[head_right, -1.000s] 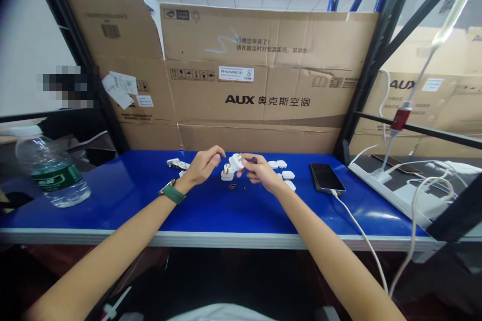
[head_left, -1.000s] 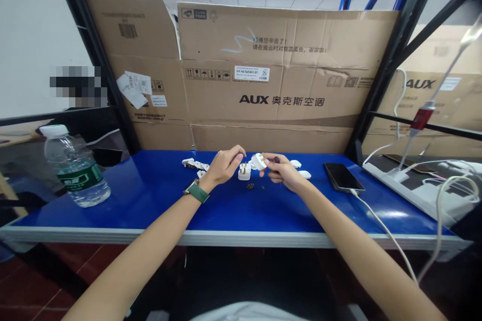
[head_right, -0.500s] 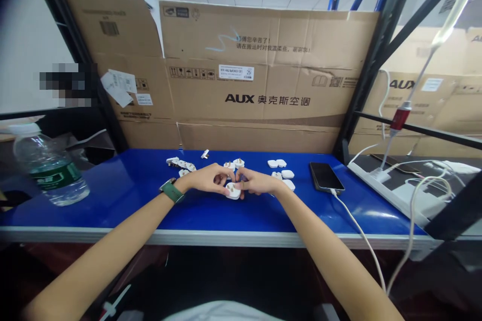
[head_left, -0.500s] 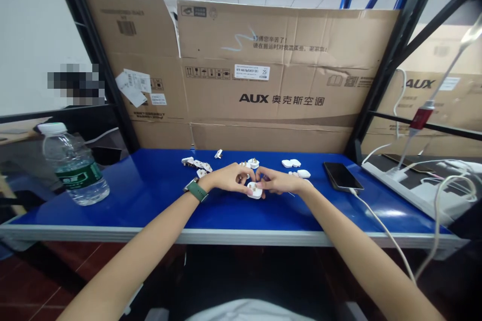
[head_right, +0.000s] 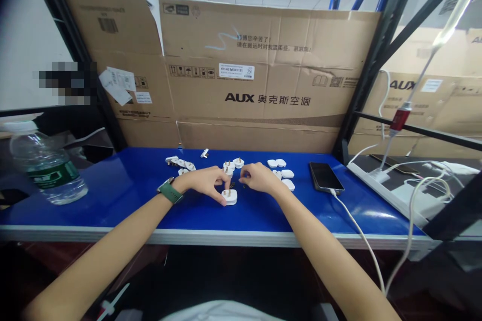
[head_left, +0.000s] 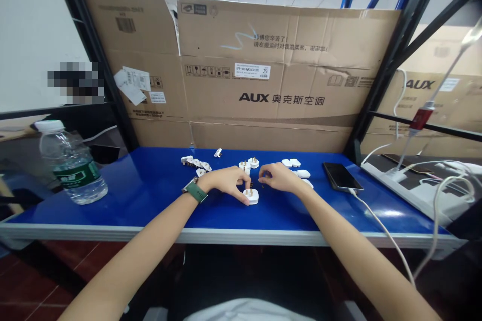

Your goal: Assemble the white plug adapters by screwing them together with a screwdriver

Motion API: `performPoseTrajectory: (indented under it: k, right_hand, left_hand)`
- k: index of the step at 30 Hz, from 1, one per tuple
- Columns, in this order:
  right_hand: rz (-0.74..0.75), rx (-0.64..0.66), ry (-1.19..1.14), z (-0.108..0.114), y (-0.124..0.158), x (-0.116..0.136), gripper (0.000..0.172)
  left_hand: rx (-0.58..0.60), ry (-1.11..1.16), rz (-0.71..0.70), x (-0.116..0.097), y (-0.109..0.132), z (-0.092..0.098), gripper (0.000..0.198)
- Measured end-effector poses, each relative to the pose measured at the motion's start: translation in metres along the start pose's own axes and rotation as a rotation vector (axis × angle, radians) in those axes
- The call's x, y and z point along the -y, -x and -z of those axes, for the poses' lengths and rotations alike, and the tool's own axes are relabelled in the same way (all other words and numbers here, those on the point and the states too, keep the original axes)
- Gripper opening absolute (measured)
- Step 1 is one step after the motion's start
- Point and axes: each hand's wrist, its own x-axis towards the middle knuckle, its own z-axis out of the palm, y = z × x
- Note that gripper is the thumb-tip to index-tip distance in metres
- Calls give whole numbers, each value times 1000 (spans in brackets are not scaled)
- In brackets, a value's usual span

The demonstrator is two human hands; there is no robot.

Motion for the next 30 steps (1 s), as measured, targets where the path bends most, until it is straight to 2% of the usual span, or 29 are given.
performPoseTrajectory:
  k: [4, 9, 12, 16, 19, 22, 26, 28, 30]
  right_hand:
    - [-34, 74, 59, -4, 1, -3, 7]
    - [-13, 87, 81, -6, -1, -9, 8]
    - [26, 73, 50, -7, -1, -14, 11]
    - [69, 47, 56, -10, -2, -19, 24]
    - [80, 42, 100, -10, -2, -17, 23]
    - [93, -41, 101, -6, -2, -9, 17]
    - [166, -225, -54, 1, 0, 5, 19]
    - [221, -222, -145, 3, 2, 11, 23]
    - [266, -166, -214, 2, 3, 14, 25]
  left_hand:
    - [-17, -25, 33, 0, 0, 0, 42]
    - [-84, 18, 34, -2, 1, -1, 43]
    - [-62, 64, 4, -4, 1, 0, 48]
    - [21, 81, -52, -5, 1, 1, 51]
    - [53, 68, -52, -5, 1, 1, 49]
    - [36, 57, -27, -6, 0, 1, 47]
    - [9, 17, 44, -7, 0, 0, 47]
    - [6, 3, 48, -4, 0, -1, 52]
    - [14, 20, 44, 0, 0, -2, 62]
